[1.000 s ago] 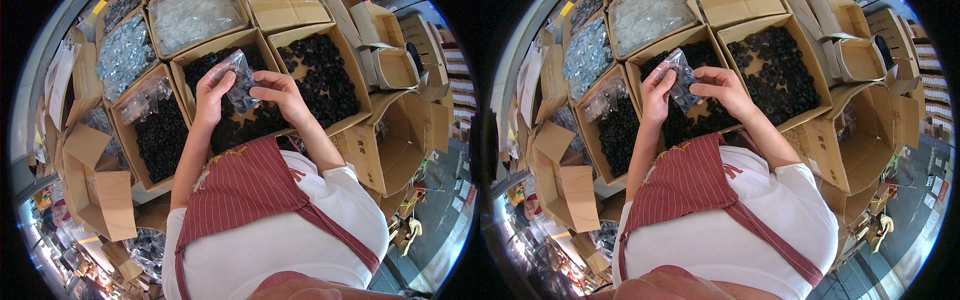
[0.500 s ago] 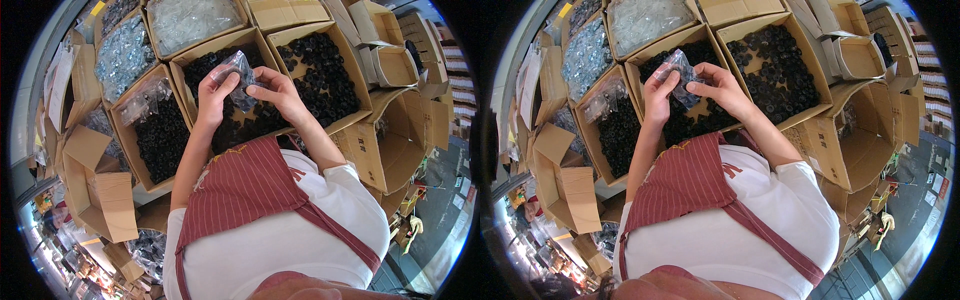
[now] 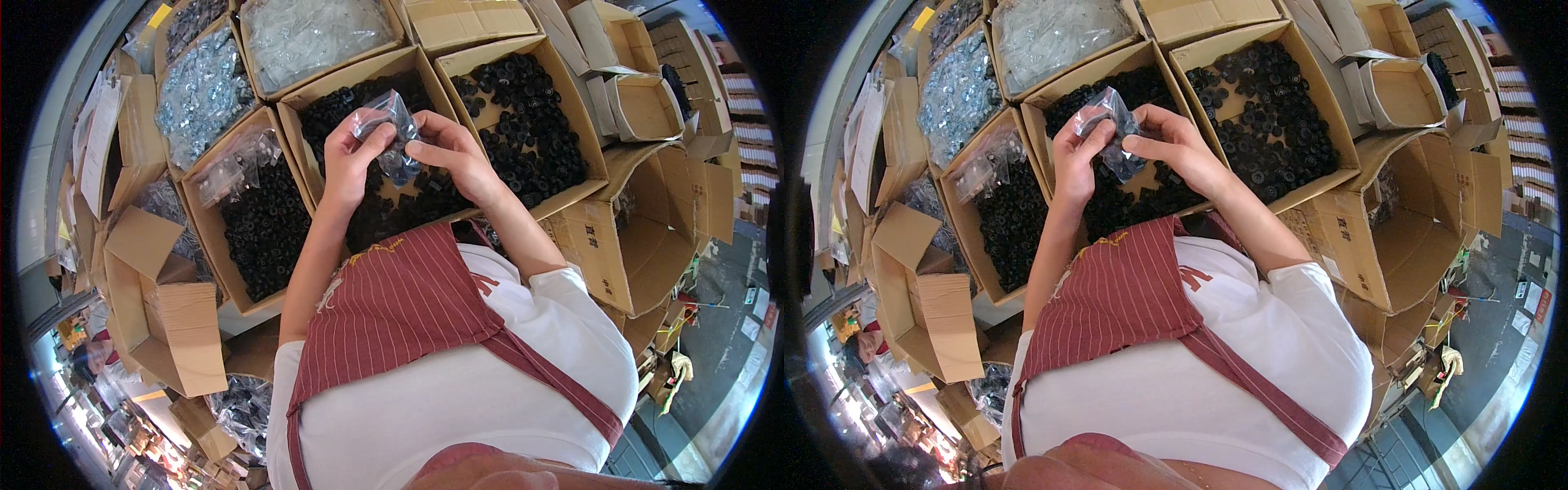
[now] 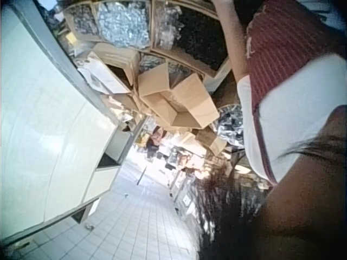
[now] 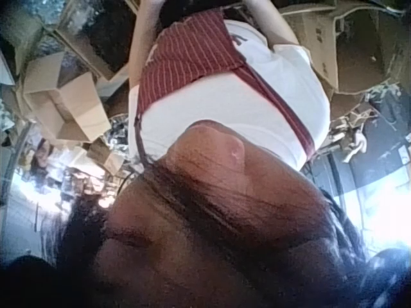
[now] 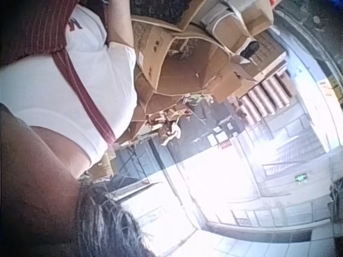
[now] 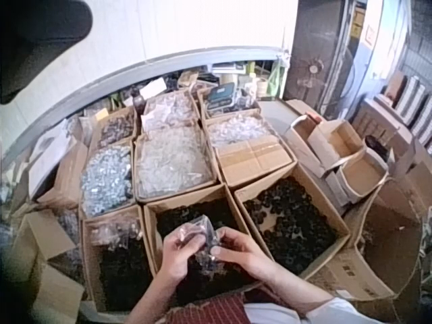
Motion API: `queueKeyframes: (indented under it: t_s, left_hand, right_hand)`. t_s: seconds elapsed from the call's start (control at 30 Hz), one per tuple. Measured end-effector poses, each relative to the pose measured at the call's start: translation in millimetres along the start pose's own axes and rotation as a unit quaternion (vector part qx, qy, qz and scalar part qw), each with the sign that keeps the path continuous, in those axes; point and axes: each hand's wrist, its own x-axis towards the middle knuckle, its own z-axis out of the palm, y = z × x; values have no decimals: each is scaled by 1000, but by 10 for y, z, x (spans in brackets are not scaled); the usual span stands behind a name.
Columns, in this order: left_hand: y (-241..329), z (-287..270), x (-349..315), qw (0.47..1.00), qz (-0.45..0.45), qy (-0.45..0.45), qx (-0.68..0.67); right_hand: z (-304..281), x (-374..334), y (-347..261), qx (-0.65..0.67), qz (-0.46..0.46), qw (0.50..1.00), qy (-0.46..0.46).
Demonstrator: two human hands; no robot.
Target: Placing small black plastic components into small clear plastic bags at a packing station.
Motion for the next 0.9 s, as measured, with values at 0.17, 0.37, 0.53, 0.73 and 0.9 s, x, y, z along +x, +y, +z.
queueKeyframes:
  t_s: [0.17,0.37,0.53,0.73,0.9]
  left_hand:
    - [-27,2,-12,999,21,-22,26]
    - [-51,-11,-6,999,29,-23,25]
    - [-59,-13,-18,996,57,-50,50]
    - [-2,-21,3,995,92,-8,41]
    - [-58,-40,26,973,166,-8,160]
  right_hand:
    - [3,-7,-10,-10,-4,1000,1]
    - [4,-3,-31,-25,-16,999,15]
    - [-44,-6,8,-106,-41,992,48]
    - [-62,-20,11,-119,-77,982,125]
    - [17,35,52,-172,-122,973,97]
